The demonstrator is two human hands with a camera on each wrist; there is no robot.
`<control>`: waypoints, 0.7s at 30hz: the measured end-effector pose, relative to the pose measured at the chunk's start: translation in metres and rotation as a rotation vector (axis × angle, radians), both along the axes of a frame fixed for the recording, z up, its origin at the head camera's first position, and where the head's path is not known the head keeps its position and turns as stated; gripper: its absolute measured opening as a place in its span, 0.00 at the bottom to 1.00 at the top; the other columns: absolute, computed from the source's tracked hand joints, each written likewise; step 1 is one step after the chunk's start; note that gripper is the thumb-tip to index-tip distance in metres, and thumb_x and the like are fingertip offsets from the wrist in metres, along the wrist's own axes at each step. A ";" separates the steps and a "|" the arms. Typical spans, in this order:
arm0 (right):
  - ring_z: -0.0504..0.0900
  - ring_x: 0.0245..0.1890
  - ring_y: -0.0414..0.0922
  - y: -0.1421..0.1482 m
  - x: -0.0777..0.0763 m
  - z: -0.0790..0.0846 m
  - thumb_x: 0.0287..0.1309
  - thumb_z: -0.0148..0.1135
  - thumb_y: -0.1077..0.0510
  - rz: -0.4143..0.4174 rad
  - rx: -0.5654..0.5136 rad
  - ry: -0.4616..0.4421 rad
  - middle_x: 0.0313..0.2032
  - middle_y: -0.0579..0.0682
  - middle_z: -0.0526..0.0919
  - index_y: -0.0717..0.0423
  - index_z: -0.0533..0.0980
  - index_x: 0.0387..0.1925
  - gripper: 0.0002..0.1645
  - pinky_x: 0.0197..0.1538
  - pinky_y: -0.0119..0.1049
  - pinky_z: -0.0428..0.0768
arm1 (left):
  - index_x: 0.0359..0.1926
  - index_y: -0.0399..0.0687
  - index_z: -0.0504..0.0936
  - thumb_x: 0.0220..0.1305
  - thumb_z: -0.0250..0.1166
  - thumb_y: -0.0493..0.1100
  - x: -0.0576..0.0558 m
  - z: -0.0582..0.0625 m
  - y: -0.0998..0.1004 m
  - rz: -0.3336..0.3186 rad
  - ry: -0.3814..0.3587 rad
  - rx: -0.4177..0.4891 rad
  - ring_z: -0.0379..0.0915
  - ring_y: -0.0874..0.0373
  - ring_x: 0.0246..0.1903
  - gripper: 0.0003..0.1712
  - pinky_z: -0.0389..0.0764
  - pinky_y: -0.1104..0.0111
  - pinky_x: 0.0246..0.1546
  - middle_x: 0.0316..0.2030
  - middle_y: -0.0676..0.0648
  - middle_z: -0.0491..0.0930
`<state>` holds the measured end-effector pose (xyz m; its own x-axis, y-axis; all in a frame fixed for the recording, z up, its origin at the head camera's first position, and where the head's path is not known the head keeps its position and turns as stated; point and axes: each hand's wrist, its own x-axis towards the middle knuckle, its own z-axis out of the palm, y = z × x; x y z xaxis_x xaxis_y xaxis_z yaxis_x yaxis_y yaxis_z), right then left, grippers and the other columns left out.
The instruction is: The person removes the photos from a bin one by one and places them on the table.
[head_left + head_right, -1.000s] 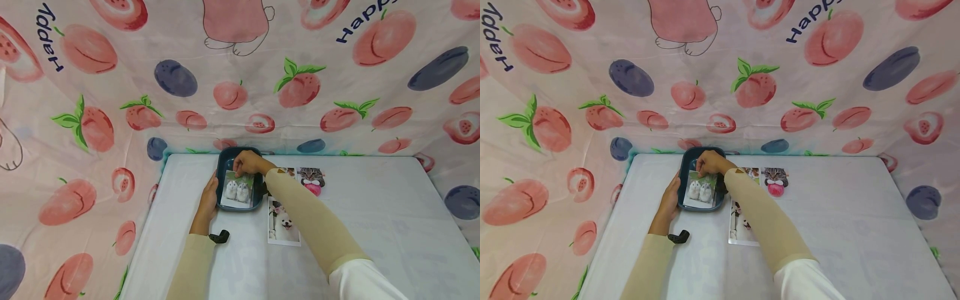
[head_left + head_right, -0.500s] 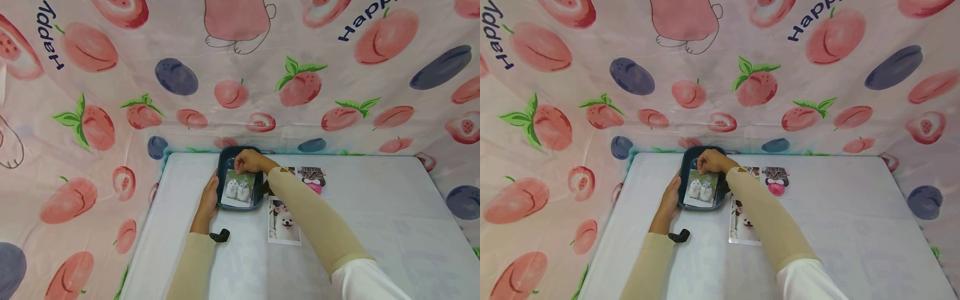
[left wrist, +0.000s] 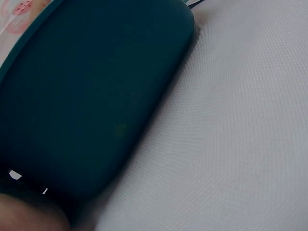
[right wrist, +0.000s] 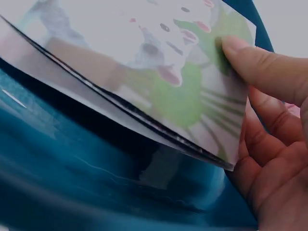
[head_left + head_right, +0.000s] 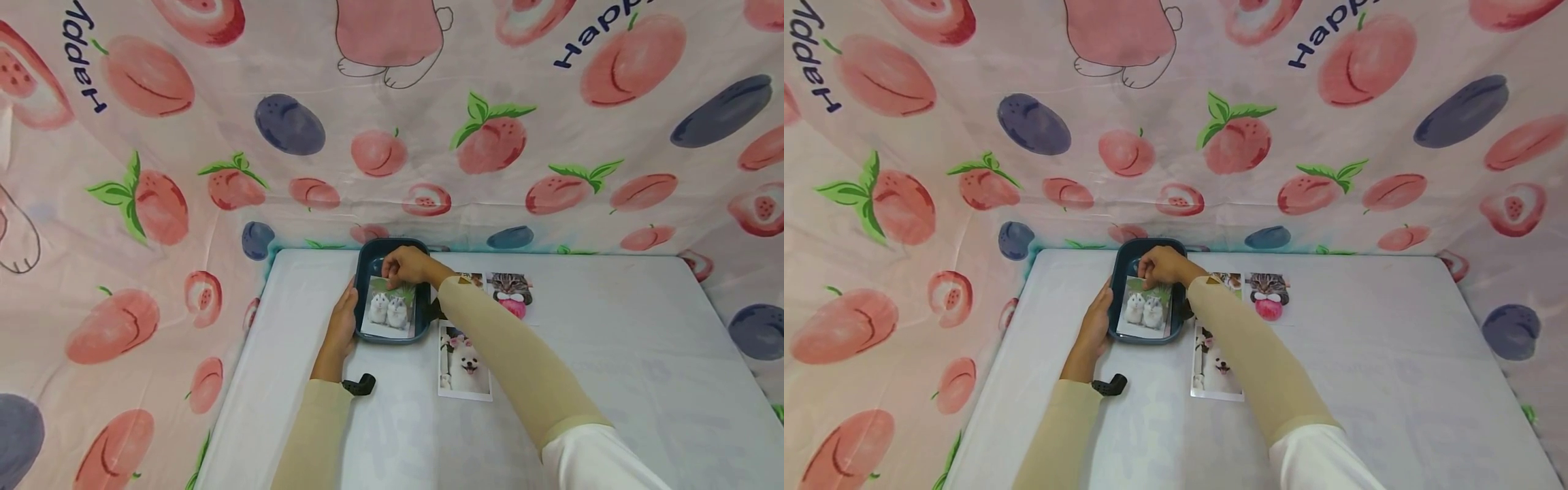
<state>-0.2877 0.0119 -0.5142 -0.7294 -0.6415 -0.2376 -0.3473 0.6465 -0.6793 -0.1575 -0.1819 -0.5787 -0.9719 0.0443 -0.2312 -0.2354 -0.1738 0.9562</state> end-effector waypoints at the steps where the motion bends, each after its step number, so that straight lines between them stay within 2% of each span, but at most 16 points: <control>1: 0.81 0.37 0.40 0.000 0.000 -0.001 0.53 0.79 0.57 -0.003 -0.003 0.003 0.34 0.45 0.87 0.49 0.86 0.35 0.08 0.46 0.34 0.79 | 0.82 0.62 0.51 0.84 0.39 0.56 0.000 0.000 0.000 -0.001 0.000 -0.001 0.36 0.52 0.81 0.31 0.42 0.52 0.81 0.82 0.52 0.47; 8: 0.85 0.44 0.40 -0.001 0.002 -0.003 0.56 0.77 0.55 0.025 0.015 0.010 0.43 0.45 0.91 0.48 0.89 0.46 0.15 0.51 0.35 0.83 | 0.81 0.66 0.52 0.83 0.40 0.58 0.001 0.000 0.000 0.007 -0.021 -0.034 0.34 0.55 0.81 0.31 0.40 0.52 0.81 0.81 0.56 0.47; 15: 0.85 0.52 0.42 -0.001 0.002 -0.003 0.59 0.74 0.53 0.113 0.074 0.020 0.51 0.45 0.89 0.45 0.87 0.53 0.19 0.59 0.38 0.81 | 0.81 0.66 0.53 0.83 0.40 0.58 0.000 -0.001 0.001 0.014 -0.021 -0.032 0.35 0.54 0.81 0.30 0.41 0.51 0.81 0.81 0.55 0.47; 18: 0.84 0.52 0.41 -0.001 0.003 -0.003 0.60 0.74 0.53 0.142 0.079 0.034 0.52 0.44 0.89 0.44 0.86 0.54 0.19 0.59 0.38 0.81 | 0.81 0.65 0.54 0.83 0.40 0.57 0.000 0.000 0.002 0.015 -0.015 -0.015 0.37 0.54 0.81 0.30 0.43 0.52 0.81 0.81 0.55 0.49; 21: 0.84 0.49 0.41 0.000 0.003 -0.002 0.59 0.75 0.55 0.136 0.067 0.038 0.49 0.45 0.89 0.44 0.86 0.54 0.20 0.55 0.37 0.82 | 0.81 0.63 0.54 0.84 0.40 0.55 0.000 0.001 0.002 0.012 -0.001 0.004 0.40 0.53 0.81 0.30 0.45 0.53 0.81 0.81 0.54 0.50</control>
<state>-0.2843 0.0123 -0.5161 -0.6464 -0.7183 -0.2575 -0.4589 0.6355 -0.6209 -0.1574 -0.1798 -0.5779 -0.9722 0.0334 -0.2316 -0.2337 -0.1801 0.9555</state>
